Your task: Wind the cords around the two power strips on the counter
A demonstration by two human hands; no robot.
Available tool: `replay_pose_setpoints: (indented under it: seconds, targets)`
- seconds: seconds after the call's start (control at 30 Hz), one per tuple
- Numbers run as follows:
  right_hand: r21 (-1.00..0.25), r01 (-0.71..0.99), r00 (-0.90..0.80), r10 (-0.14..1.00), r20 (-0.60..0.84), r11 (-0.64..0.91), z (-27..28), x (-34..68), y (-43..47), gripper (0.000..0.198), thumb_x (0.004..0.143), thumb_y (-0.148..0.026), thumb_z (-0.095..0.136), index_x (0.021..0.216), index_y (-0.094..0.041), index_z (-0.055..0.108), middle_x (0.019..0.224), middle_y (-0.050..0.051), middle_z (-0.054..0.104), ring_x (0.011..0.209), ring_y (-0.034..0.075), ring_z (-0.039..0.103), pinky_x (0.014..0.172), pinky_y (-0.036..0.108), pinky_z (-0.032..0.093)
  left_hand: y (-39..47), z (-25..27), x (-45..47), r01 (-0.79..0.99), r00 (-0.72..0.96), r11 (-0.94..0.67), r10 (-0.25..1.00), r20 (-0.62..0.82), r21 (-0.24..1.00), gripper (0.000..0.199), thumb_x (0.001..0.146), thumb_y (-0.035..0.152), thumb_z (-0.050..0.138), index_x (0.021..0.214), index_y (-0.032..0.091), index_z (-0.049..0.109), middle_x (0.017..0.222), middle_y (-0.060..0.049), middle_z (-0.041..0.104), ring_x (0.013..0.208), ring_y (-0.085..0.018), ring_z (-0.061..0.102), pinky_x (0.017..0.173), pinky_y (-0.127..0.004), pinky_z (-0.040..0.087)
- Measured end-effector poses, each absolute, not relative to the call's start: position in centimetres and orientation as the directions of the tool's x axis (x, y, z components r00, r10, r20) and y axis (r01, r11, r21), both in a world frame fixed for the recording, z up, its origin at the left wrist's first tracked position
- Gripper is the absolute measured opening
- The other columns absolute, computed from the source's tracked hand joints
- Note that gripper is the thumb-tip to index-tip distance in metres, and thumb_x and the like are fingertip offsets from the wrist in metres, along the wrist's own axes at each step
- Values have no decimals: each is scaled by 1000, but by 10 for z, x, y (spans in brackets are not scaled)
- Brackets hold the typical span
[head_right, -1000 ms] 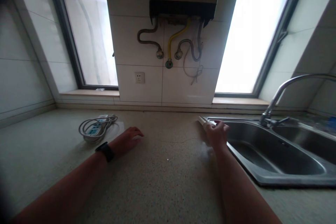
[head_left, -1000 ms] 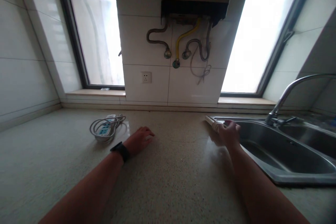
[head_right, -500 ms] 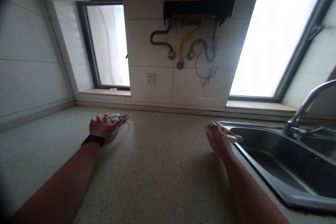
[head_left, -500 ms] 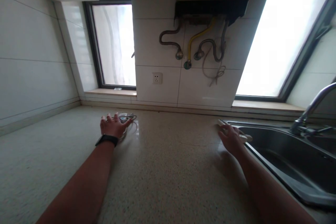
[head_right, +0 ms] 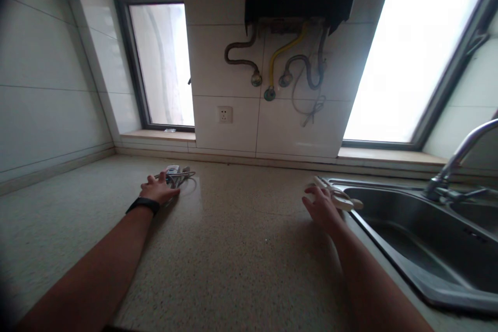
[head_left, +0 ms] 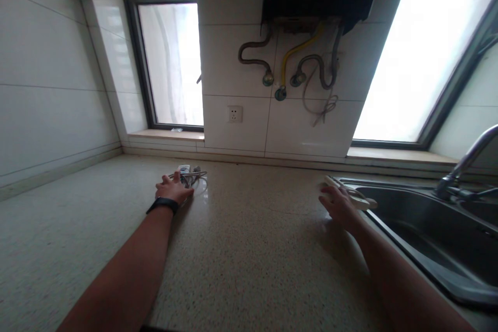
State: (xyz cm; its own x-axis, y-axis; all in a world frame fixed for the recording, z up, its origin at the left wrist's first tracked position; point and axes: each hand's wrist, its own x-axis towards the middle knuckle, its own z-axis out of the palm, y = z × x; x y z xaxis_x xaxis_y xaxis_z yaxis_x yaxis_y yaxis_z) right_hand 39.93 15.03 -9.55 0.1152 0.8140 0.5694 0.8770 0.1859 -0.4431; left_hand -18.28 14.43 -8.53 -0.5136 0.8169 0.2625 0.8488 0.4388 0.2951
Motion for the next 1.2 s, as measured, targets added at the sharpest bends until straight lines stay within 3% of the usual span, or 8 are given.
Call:
replay_pose_setpoints:
  seconds: [0.2, 0.4, 0.57, 0.8, 0.97, 1.13, 1.2]
  targets:
    - [-506, 825, 40, 867, 497, 252, -91, 394, 145, 30, 83, -40, 58, 103, -18, 65, 117, 14, 54, 61, 15, 55, 77, 41, 53, 140, -85, -180, 862, -487, 377, 798, 354, 338, 89, 72, 58, 65, 149, 27, 35, 133, -21, 43, 108, -41, 61, 87, -46, 49]
    - [-471, 823, -23, 847, 531, 317, -88, 389, 139, 28, 86, -39, 56, 103, -19, 65, 112, 12, 55, 61, 16, 57, 76, 41, 53, 139, -83, -173, 854, -471, 292, 783, 405, 430, 91, 74, 59, 68, 152, 29, 31, 131, -18, 45, 102, -35, 65, 88, -45, 51]
    - [-443, 815, -80, 829, 553, 374, -89, 387, 139, 26, 88, -40, 55, 103, -20, 63, 110, 10, 55, 63, 16, 58, 74, 38, 53, 139, -81, -155, 870, -368, 118, 802, 471, 479, 91, 74, 56, 73, 152, 33, 31, 130, -13, 46, 95, -29, 68, 88, -44, 53]
    - [-417, 810, -147, 830, 539, 414, -83, 377, 130, 25, 90, -38, 54, 107, -22, 61, 113, 9, 55, 66, 15, 61, 75, 37, 54, 128, -68, -103, 874, -141, -193, 778, 612, 446, 89, 72, 34, 76, 151, 31, 37, 134, -12, 46, 107, -29, 65, 95, -43, 53]
    - [-423, 794, -163, 823, 545, 437, -77, 366, 121, 25, 90, -37, 56, 110, -24, 60, 110, 7, 57, 69, 17, 62, 75, 37, 54, 110, -59, -57, 769, 4, -398, 786, 618, 501, 85, 72, 25, 74, 150, 29, 40, 136, -11, 47, 108, -26, 64, 98, -42, 53]
    - [-490, 708, -206, 813, 545, 508, -65, 339, 106, 25, 91, -37, 57, 112, -25, 57, 116, 9, 57, 78, 18, 63, 77, 37, 54, 94, -57, -24, 646, 113, -520, 790, 603, 559, 84, 69, 20, 74, 147, 25, 44, 135, -12, 49, 116, -27, 60, 104, -43, 49]
    - [-571, 640, -211, 832, 513, 514, -60, 325, 98, 30, 89, -40, 59, 114, -24, 56, 117, 10, 56, 84, 20, 64, 77, 39, 55, 91, -58, -16, 585, 156, -555, 793, 589, 592, 85, 68, 19, 74, 147, 25, 44, 135, -12, 50, 120, -28, 57, 105, -44, 48]
